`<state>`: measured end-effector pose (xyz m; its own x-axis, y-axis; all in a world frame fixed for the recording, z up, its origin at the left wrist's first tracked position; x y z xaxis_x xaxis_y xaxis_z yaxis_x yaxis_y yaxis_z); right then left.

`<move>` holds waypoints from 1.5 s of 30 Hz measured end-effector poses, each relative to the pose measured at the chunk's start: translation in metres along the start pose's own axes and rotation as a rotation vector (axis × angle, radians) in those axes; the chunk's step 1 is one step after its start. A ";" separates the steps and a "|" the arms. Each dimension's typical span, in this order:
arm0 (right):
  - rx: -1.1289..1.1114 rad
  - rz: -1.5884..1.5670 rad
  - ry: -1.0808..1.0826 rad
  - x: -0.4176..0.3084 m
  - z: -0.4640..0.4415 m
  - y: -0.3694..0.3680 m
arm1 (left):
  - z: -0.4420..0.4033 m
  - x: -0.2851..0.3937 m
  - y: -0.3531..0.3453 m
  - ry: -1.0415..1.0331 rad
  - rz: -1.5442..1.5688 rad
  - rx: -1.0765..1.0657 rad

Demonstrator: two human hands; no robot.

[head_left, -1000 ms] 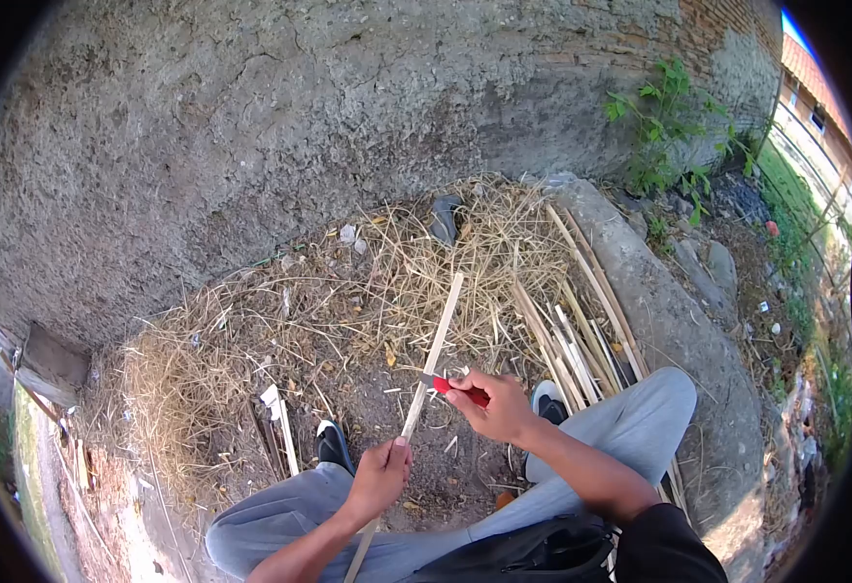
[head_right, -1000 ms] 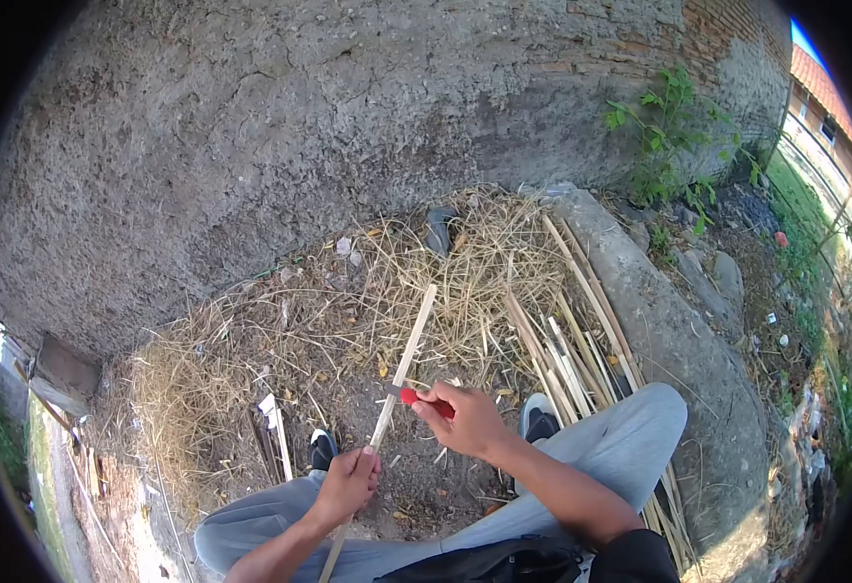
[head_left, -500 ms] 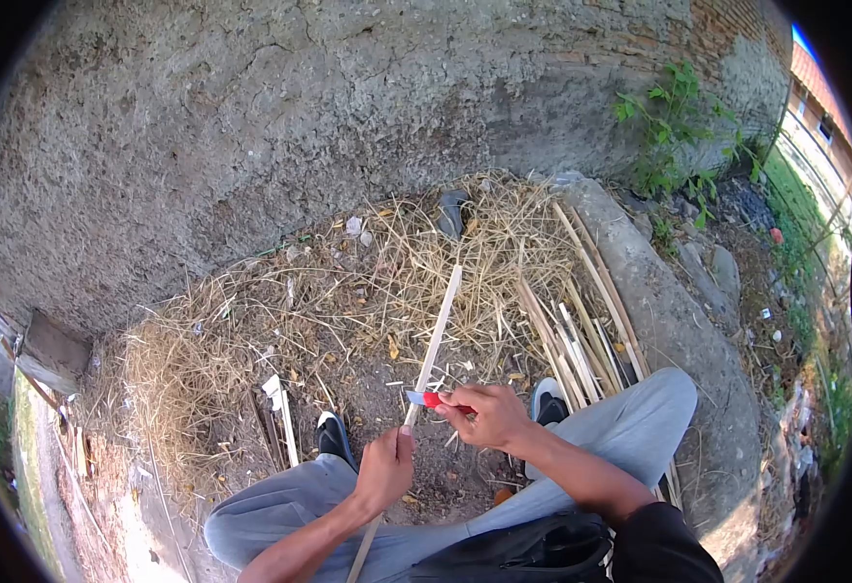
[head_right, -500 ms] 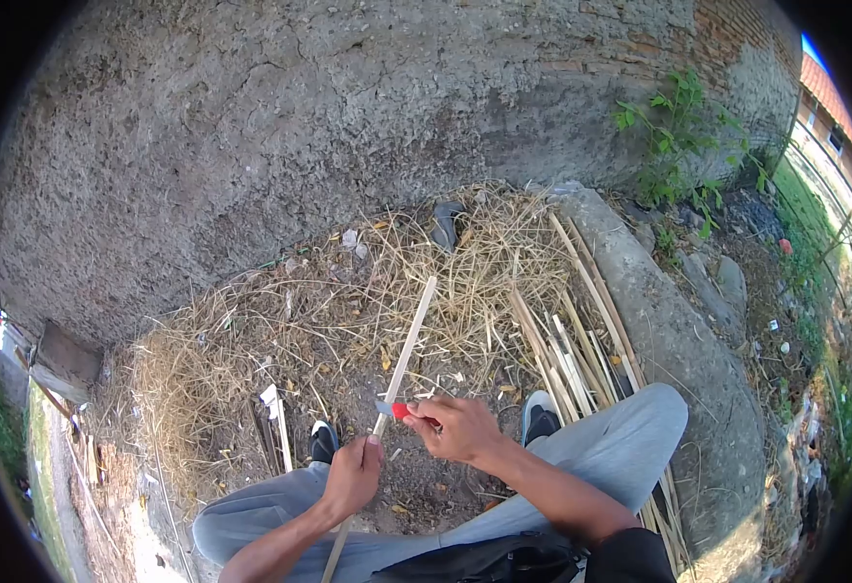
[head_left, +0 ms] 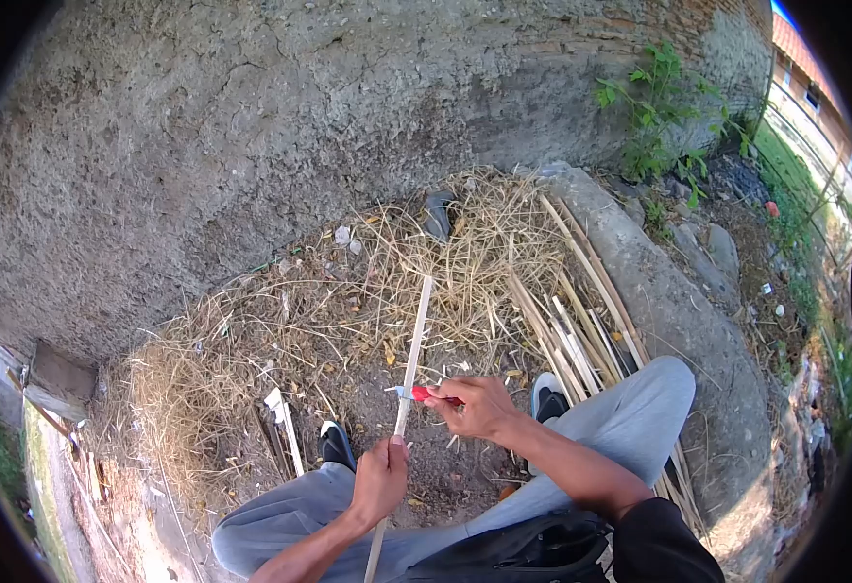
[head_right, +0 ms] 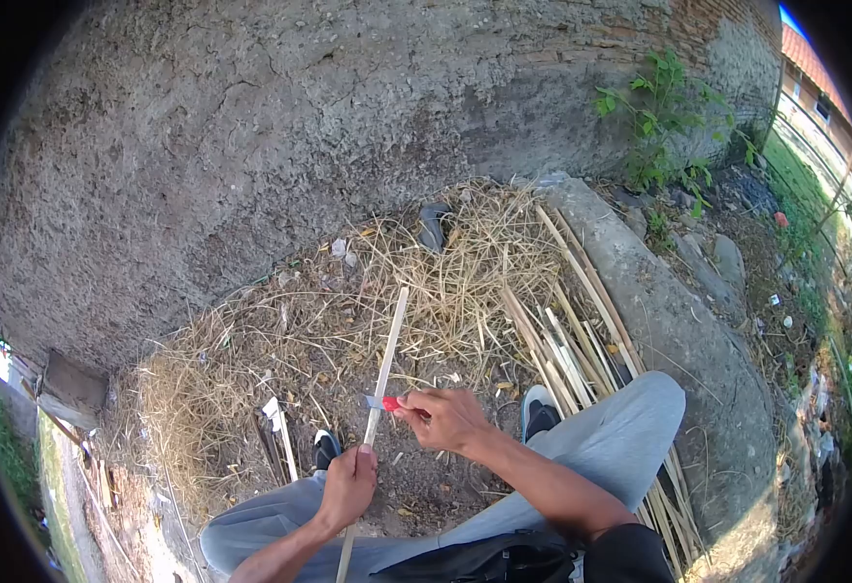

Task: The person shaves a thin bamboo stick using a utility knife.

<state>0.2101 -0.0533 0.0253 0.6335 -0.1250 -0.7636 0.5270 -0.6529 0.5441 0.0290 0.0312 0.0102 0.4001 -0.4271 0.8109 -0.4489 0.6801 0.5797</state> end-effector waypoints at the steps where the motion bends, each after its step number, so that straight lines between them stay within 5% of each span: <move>1: -0.001 -0.007 0.002 0.004 -0.001 0.000 | 0.002 -0.002 -0.002 0.019 -0.014 -0.014; 11: 0.028 0.003 -0.020 0.019 -0.008 0.000 | 0.010 -0.005 -0.006 -0.003 0.004 -0.026; 14: 0.027 0.183 -0.439 0.093 -0.042 0.053 | 0.043 0.001 -0.017 -0.051 -0.113 -0.115; 17: 0.096 0.175 -0.358 0.074 -0.047 0.085 | 0.019 0.015 0.003 -0.030 -0.088 -0.104; 19: 0.373 -0.032 -0.257 0.060 -0.047 0.107 | 0.008 0.007 0.011 0.058 0.071 -0.108; 30: 0.009 -0.118 -0.101 -0.006 -0.003 0.034 | 0.002 0.002 0.012 0.035 0.110 -0.040; 38: 0.054 -0.049 0.017 -0.007 -0.001 0.023 | 0.005 0.005 0.010 -0.086 0.020 -0.024; 45: 0.061 0.019 0.025 -0.012 -0.002 0.024 | 0.017 0.007 0.003 0.041 0.122 -0.096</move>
<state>0.2167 -0.0663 0.0483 0.6578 -0.1198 -0.7436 0.4791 -0.6952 0.5358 0.0172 0.0201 0.0189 0.3799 -0.3145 0.8699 -0.4189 0.7800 0.4650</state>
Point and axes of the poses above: each hand's wrist, its own z-axis away from the middle knuckle, its own y-axis out of the back of the hand, x = y × z, the point moved 7 cm from there along -z, towards the middle knuckle, and after that the axes turned 11 degrees about -y, right-handed, at the moved point
